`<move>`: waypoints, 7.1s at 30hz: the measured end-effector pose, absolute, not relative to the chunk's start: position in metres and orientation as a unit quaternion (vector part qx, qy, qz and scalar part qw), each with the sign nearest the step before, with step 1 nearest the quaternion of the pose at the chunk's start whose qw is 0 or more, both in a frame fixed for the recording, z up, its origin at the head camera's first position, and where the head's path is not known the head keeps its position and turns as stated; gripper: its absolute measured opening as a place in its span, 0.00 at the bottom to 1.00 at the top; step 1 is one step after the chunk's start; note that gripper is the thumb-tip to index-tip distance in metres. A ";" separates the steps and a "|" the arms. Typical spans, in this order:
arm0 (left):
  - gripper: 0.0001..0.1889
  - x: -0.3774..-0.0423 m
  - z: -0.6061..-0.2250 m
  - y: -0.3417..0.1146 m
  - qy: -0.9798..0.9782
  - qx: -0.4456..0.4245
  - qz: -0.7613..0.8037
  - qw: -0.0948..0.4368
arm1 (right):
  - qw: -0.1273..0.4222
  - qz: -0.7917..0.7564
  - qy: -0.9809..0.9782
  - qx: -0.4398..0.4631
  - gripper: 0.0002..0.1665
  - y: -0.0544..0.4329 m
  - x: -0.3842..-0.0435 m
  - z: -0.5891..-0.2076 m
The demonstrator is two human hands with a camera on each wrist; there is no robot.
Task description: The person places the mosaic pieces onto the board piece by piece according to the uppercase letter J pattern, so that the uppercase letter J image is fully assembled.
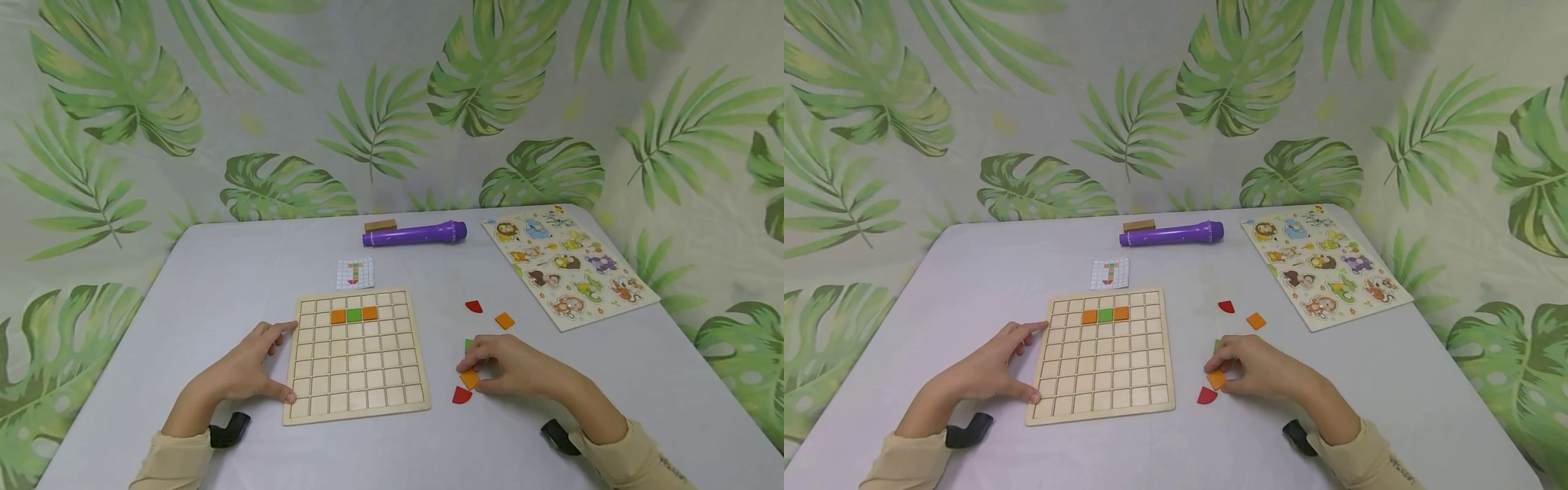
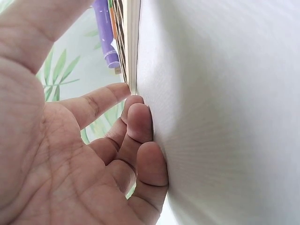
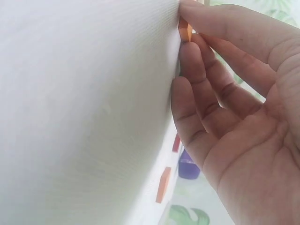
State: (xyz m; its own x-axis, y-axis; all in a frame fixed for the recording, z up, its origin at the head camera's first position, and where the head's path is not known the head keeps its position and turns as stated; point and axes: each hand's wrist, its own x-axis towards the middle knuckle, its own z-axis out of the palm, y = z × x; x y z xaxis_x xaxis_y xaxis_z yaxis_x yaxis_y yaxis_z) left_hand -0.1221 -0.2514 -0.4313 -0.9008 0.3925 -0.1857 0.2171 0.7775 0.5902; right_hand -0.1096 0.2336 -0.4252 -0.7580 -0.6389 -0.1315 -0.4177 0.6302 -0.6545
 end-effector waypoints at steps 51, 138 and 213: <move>0.67 -0.120 -0.430 -0.250 0.930 0.169 0.290 0.151 | 0.118 -0.274 0.898 -0.323 0.13 0.189 -0.153 -0.397; 0.67 -0.121 -0.428 -0.251 0.927 0.172 0.295 0.155 | 0.160 -0.267 0.865 -0.393 0.06 0.051 -0.211 -0.416; 0.68 -0.122 -0.432 -0.252 0.932 0.171 0.284 0.147 | 0.135 -0.287 0.925 -0.207 0.21 0.261 -0.172 -0.399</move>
